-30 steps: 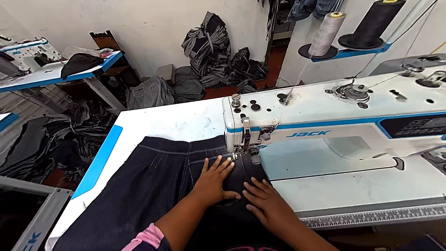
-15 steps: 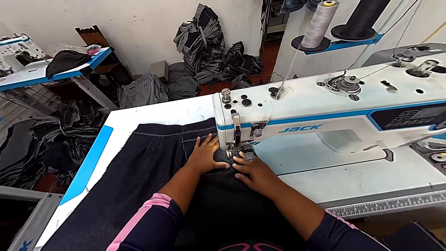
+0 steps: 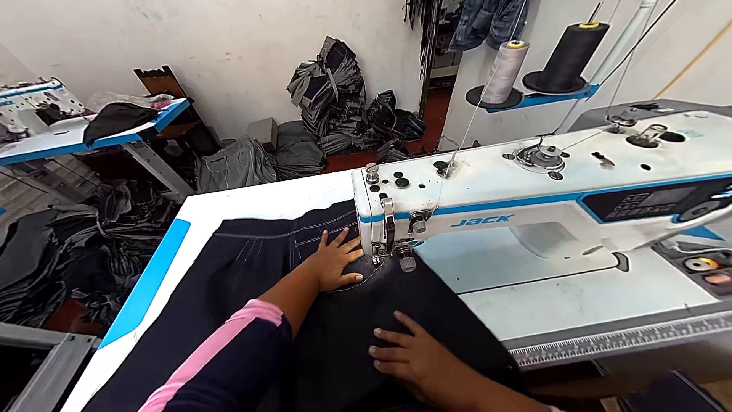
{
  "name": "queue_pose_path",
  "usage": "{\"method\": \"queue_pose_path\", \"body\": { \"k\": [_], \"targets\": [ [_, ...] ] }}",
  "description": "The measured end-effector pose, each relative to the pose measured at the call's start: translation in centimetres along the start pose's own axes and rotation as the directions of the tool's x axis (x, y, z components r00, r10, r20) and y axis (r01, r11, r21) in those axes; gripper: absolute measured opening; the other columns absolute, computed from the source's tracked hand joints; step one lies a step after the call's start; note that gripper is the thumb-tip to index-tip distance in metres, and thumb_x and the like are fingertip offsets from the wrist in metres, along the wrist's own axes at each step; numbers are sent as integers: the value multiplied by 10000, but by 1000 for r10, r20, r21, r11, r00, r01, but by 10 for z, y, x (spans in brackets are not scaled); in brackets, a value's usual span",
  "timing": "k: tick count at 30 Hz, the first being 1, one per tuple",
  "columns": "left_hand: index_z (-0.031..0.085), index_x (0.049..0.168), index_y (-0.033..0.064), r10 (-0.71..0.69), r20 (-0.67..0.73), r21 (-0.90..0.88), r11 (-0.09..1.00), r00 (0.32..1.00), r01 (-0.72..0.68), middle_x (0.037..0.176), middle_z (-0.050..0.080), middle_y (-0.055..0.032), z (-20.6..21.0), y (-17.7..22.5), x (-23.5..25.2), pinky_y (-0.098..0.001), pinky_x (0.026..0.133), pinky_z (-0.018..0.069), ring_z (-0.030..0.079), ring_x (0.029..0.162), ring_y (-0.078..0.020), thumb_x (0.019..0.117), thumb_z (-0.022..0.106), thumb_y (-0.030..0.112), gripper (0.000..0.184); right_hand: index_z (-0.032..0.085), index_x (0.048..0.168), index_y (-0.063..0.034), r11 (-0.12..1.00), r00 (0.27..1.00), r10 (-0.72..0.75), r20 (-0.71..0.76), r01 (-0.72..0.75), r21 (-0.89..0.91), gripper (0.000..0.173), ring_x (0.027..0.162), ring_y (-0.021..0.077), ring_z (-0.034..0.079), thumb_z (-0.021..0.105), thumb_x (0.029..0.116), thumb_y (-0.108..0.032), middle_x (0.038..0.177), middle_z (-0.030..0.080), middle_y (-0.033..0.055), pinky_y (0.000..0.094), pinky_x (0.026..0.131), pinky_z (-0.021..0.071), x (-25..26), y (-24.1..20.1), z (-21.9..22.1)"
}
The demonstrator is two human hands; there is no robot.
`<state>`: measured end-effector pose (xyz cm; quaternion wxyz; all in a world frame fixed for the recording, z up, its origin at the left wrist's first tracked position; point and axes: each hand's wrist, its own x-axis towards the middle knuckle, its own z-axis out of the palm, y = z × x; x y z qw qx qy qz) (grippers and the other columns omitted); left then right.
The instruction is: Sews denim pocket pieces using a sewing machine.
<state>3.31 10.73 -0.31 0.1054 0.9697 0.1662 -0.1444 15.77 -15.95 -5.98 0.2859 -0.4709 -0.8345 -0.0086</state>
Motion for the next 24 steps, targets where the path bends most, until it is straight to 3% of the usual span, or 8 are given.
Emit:
{"method": "queue_pose_path", "body": {
  "k": [4,7,9,10,12,13,18,24],
  "targets": [
    [265,1638,319,-418,-39,-119,904,908,411,1733,110,-94,22,74,-33,-814,1133,44,13,1569,-478,1074,343,551,615,821,992,-148,947,956,293,1,-290,-137,278,1298,299,624,561,945,-60,1148,775,0,696,1154,323,-44,74,-73],
    [185,1649,359,-582,56,-139,800,811,584,1736,35,-120,21,117,-35,-838,1105,57,-13,1556,-515,1078,289,572,619,827,1028,-122,814,821,566,76,-543,-206,345,1399,399,509,583,902,88,1250,742,55,741,1165,230,-29,74,-99],
    [152,1653,368,-599,87,-124,786,796,605,1738,13,-109,19,120,-32,-837,1105,63,-16,1559,-507,1076,263,586,626,806,1119,-125,816,821,571,14,-565,-125,414,1399,414,504,535,874,70,1339,695,83,743,1141,279,5,37,-86],
    [150,1653,367,-593,92,-119,791,800,601,1739,15,-105,19,118,-31,-838,1105,61,-13,1560,-504,1076,259,588,627,761,1231,-124,817,816,576,34,-575,-52,419,1425,393,480,500,917,-29,1420,641,80,729,1143,283,20,17,-74],
    [143,1655,361,-585,92,-111,799,806,592,1740,12,-96,19,113,-29,-841,1103,60,-11,1564,-495,1079,256,583,627,572,1474,-143,775,750,622,225,-631,-38,483,1542,346,296,406,1068,-345,1609,446,26,722,1192,140,36,1,-49],
    [133,1655,365,-586,91,-103,798,805,593,1741,6,-91,19,110,-27,-840,1104,60,-13,1565,-491,1078,255,585,629,495,1534,-167,759,714,637,291,-646,-78,554,1569,334,220,344,1082,-450,1651,377,-2,728,1194,81,36,5,-37],
    [153,1654,359,-625,78,-96,770,776,630,1742,3,-86,10,101,-10,-842,1099,65,-9,1564,-491,1081,237,583,621,392,1594,-209,772,668,611,424,-621,-133,600,1589,284,154,263,1090,-509,1675,325,-36,682,1219,2,40,43,-35],
    [287,1631,295,-661,55,-111,741,748,662,1740,46,-86,0,86,9,-845,1096,55,-9,1565,-487,1087,246,560,606,441,1569,-226,805,710,574,408,-580,-124,564,1590,230,161,309,1087,-489,1654,371,-27,625,1246,-11,47,73,-38]
  ]
}}
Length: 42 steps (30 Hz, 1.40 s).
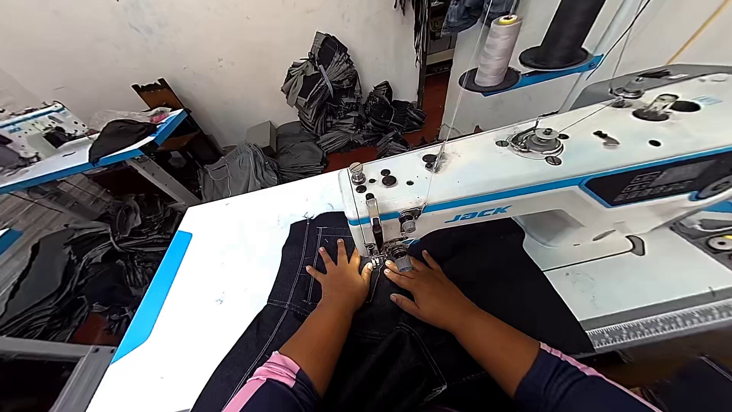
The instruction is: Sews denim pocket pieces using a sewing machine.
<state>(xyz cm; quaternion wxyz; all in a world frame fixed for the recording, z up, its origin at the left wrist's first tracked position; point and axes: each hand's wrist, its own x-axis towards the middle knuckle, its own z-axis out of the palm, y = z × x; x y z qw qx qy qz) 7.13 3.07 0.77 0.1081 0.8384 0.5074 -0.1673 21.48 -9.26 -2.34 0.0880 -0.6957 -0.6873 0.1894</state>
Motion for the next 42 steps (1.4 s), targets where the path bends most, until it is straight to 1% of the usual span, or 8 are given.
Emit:
{"method": "queue_pose_path", "body": {
  "k": [4,9,12,16,18,24,32,42],
  "targets": [
    [283,1635,214,167,47,68,983,985,-170,1736,34,-125,-6,-17,8,-828,1117,23,-42,1566,-480,1084,250,574,658,450,1564,-199,1000,1000,25,-3,-25,-20,529,1589,267,161,349,1098,-429,1656,368,6,655,1235,-5,0,-6,-3],
    [266,1643,206,668,98,164,720,738,-674,1714,222,-36,-4,-72,31,-675,1217,-58,41,1606,-281,1107,284,448,588,414,1576,-122,995,989,15,-146,0,104,625,1565,405,192,433,1056,-468,1677,307,106,810,1133,66,-56,-72,33],
    [306,1630,271,558,-19,74,828,829,-556,1715,223,-3,15,-62,8,-696,1211,-26,49,1604,-285,1099,310,470,568,565,1478,-184,992,882,-105,-459,60,-110,633,1476,413,402,419,1015,-590,1577,485,94,821,1084,244,-60,-26,55],
    [238,1644,326,268,-48,-4,963,962,-269,1740,94,-19,32,-24,-36,-780,1153,2,-7,1596,-366,1091,277,530,591,488,1540,-159,982,946,124,-298,-160,-102,623,1542,440,244,594,1003,-455,1658,341,136,806,1137,146,-58,36,5],
    [205,1649,336,247,-26,-9,969,969,-247,1743,61,-15,30,-20,-38,-791,1144,8,-24,1595,-367,1090,266,542,599,438,1566,-128,981,973,189,-135,-191,-6,626,1566,422,171,605,1019,-381,1689,268,126,782,1156,131,-56,12,-13],
    [200,1650,343,290,-32,10,957,956,-290,1740,96,-15,21,-28,-19,-796,1137,21,-16,1596,-368,1089,278,552,603,405,1588,-195,999,998,42,-37,-41,14,782,1590,293,149,249,1014,-702,1666,345,-29,767,1166,-11,-33,-37,24],
    [432,1570,255,276,-84,0,961,957,-277,1727,169,-10,4,-28,14,-784,1148,27,29,1596,-357,1089,325,535,567,399,1590,-219,999,1000,26,9,-26,-27,710,1600,242,102,306,1037,-654,1680,314,-52,718,1194,-52,-4,-18,9],
    [430,1570,277,277,-110,-12,960,955,-280,1727,169,-1,-1,-28,24,-775,1157,23,36,1598,-344,1083,341,544,563,376,1601,-216,999,997,46,56,-44,-29,690,1604,207,53,363,1042,-622,1687,296,-46,674,1212,-83,4,-16,1]
  ]
}}
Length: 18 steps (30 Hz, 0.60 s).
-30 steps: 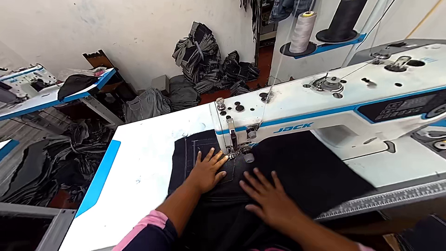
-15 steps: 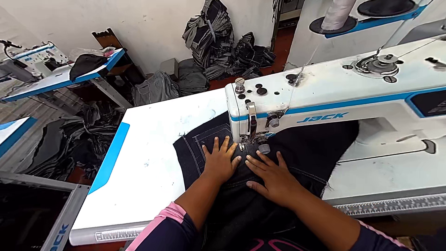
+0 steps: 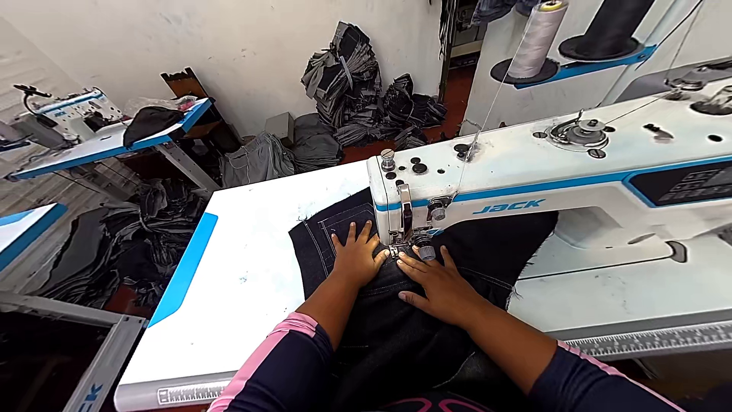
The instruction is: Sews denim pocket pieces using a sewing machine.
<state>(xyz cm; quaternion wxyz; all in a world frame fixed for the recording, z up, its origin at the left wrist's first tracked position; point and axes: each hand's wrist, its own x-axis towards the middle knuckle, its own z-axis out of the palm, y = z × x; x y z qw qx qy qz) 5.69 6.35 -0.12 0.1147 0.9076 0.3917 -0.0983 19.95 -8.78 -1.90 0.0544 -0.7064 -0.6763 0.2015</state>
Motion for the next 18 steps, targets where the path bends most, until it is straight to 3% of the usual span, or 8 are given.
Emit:
{"method": "queue_pose_path", "body": {
  "k": [7,10,12,13,14,16,18],
  "targets": [
    [399,1585,280,-9,17,-3,1000,1000,9,1733,140,9,-1,0,1,-775,1158,10,5,1600,-333,1081,325,557,580,462,1548,-130,994,1000,-20,16,18,111,676,1589,263,162,436,1043,-579,1650,377,36,654,1233,-33,-11,-6,-12],
    [373,1601,278,-3,15,-33,999,1000,4,1733,142,-8,-2,-1,2,-783,1153,-3,1,1597,-357,1083,343,543,583,564,1470,-91,932,948,-319,-18,317,175,721,1529,352,320,666,923,-549,1578,481,102,698,1210,138,-42,-43,-9],
    [352,1610,287,-3,-1,-57,998,1000,3,1732,146,-18,-1,0,0,-797,1143,-9,6,1595,-372,1082,357,537,584,647,1379,-97,841,840,-536,87,523,135,541,1385,397,509,782,890,-285,1477,584,125,675,1058,394,-55,-68,1],
    [335,1615,305,-19,-1,-60,998,1000,19,1733,139,-13,0,1,-2,-801,1140,-1,10,1594,-376,1082,356,537,581,710,1284,-91,816,801,-577,158,566,117,395,1289,400,565,752,895,-143,1383,646,127,630,977,451,-57,-71,5],
    [321,1619,318,-48,1,-67,997,999,48,1734,133,-16,0,4,-5,-806,1135,13,17,1592,-385,1083,353,535,578,752,1163,-79,822,793,-565,227,566,70,280,1196,398,602,698,892,-33,1260,686,136,607,939,478,-58,-68,3],
    [259,1639,312,-164,53,-62,984,985,168,1739,84,-60,-4,19,-17,-830,1111,92,46,1577,-444,1085,342,537,603,765,1087,-50,893,819,-382,428,447,-58,225,1178,417,613,652,900,8,1191,704,172,634,1004,433,-63,-52,-20],
    [148,1664,239,-309,155,1,950,938,313,1720,57,-191,-10,42,-34,-812,1052,294,187,1515,-548,1077,351,558,698,741,1086,21,931,848,-85,523,255,-262,188,1200,468,591,642,934,-31,1179,694,243,680,1077,345,-67,-25,-53]
  ]
}}
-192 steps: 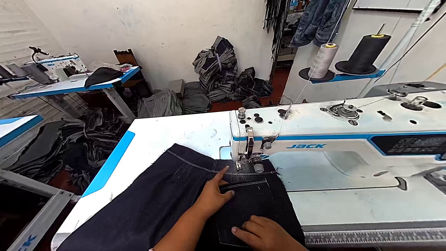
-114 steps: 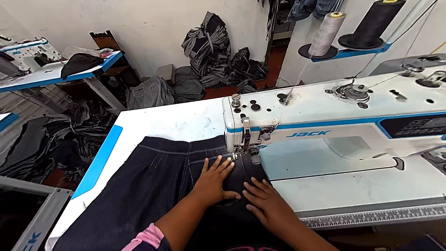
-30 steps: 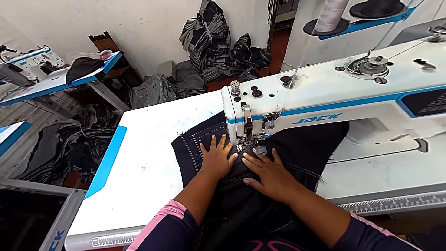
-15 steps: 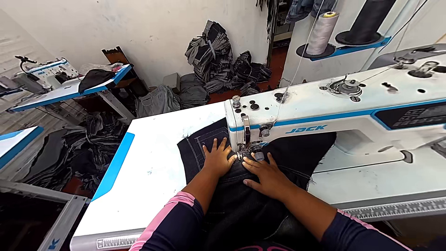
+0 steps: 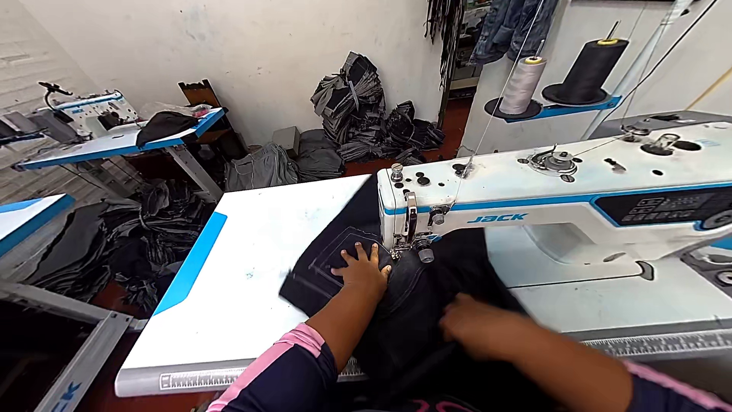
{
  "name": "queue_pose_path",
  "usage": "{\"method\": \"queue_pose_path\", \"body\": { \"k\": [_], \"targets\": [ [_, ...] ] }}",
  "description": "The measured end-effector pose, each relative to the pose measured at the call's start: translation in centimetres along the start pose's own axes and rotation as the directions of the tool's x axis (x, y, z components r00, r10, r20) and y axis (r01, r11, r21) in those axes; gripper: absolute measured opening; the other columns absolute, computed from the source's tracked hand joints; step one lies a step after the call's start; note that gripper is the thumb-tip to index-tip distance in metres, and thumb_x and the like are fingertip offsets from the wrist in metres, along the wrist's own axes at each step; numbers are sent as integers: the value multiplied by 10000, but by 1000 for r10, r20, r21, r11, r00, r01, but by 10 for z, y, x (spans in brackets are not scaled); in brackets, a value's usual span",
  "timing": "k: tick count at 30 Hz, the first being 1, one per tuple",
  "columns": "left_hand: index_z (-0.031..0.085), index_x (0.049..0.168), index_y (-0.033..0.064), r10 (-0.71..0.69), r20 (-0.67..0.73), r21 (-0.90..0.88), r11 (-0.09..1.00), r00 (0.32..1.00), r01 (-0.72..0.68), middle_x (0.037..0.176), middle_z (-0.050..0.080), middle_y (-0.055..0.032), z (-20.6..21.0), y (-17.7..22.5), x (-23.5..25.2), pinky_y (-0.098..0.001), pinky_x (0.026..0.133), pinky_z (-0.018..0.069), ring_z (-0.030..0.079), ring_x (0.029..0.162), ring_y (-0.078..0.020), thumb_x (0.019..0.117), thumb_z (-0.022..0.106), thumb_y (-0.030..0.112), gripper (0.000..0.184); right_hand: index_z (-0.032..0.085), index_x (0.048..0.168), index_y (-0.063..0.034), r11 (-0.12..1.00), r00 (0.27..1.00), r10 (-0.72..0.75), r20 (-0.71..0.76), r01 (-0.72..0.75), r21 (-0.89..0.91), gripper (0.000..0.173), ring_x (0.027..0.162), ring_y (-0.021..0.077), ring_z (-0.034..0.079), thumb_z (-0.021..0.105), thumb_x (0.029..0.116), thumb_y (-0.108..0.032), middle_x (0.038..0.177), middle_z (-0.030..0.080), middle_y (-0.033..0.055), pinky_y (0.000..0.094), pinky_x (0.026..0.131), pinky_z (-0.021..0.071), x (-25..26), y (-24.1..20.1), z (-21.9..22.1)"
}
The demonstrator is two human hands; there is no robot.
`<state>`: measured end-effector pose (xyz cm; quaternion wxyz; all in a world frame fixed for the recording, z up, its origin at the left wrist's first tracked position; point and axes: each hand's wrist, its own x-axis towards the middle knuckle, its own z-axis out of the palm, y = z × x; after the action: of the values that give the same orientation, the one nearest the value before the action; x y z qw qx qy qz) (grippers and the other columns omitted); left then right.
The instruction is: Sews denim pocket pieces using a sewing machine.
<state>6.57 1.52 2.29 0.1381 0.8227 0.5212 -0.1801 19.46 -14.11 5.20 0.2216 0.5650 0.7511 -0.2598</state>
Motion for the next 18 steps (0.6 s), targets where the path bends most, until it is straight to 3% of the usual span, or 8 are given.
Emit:
{"method": "queue_pose_path", "body": {
  "k": [2,4,5,7,10,12,14,18],
  "targets": [
    [96,1657,103,-92,75,73,994,993,86,1654,140,-340,1,15,-24,-715,1005,438,394,1393,-591,1053,363,615,835,718,1120,65,961,963,270,-9,-270,-62,209,1274,456,562,582,990,-26,1213,685,254,656,1178,254,-16,31,-13],
    [132,1627,-11,-67,81,89,994,994,60,1613,190,-394,8,22,-39,-739,1082,330,352,1423,-587,1027,384,657,932,751,1101,-3,951,939,310,-146,-309,30,196,1280,394,578,596,986,-36,1189,710,195,612,1213,244,-21,48,-22],
    [139,1617,-39,-7,60,56,998,998,4,1640,140,-372,13,20,-40,-762,1137,212,217,1499,-565,1031,387,647,936,768,1083,-43,970,937,239,-254,-218,110,203,1219,367,619,603,967,-22,1160,724,164,583,1178,322,-20,43,-23],
    [141,1630,-5,167,-23,-17,986,986,-167,1707,61,-243,30,2,-32,-733,1197,43,23,1579,-445,1048,350,629,886,768,1148,-84,971,878,153,-454,-49,232,285,1247,307,625,581,949,-3,1272,704,113,521,1104,446,-1,14,-8],
    [308,1628,170,326,-174,-161,922,929,-353,1723,183,-54,46,-30,-17,-626,1248,-34,39,1605,-288,1064,359,586,702,676,1331,-68,961,786,212,-581,-59,272,407,1386,322,526,517,970,30,1441,607,128,507,1140,419,38,-15,33],
    [375,1604,216,373,-183,-196,893,910,-405,1712,229,-32,48,-41,-15,-609,1252,-30,64,1604,-280,1044,452,572,668,772,1145,-69,981,557,180,-811,-42,189,306,1190,321,674,604,915,44,1223,734,112,490,974,556,59,-18,64],
    [398,1593,242,402,-174,-174,886,899,-430,1713,224,-33,48,-46,-13,-612,1250,-22,65,1603,-289,986,551,611,727,789,1038,-62,993,416,113,-902,-22,115,247,1088,308,714,639,874,45,1094,765,101,462,898,592,70,-16,79],
    [361,1609,277,436,-138,-76,890,889,-449,1725,178,-38,46,-50,-15,-620,1245,-16,24,1604,-304,836,627,757,948,787,1025,-47,998,389,53,-920,-39,41,255,1026,296,734,620,861,53,1030,773,103,427,863,602,67,-23,83]
  ]
}}
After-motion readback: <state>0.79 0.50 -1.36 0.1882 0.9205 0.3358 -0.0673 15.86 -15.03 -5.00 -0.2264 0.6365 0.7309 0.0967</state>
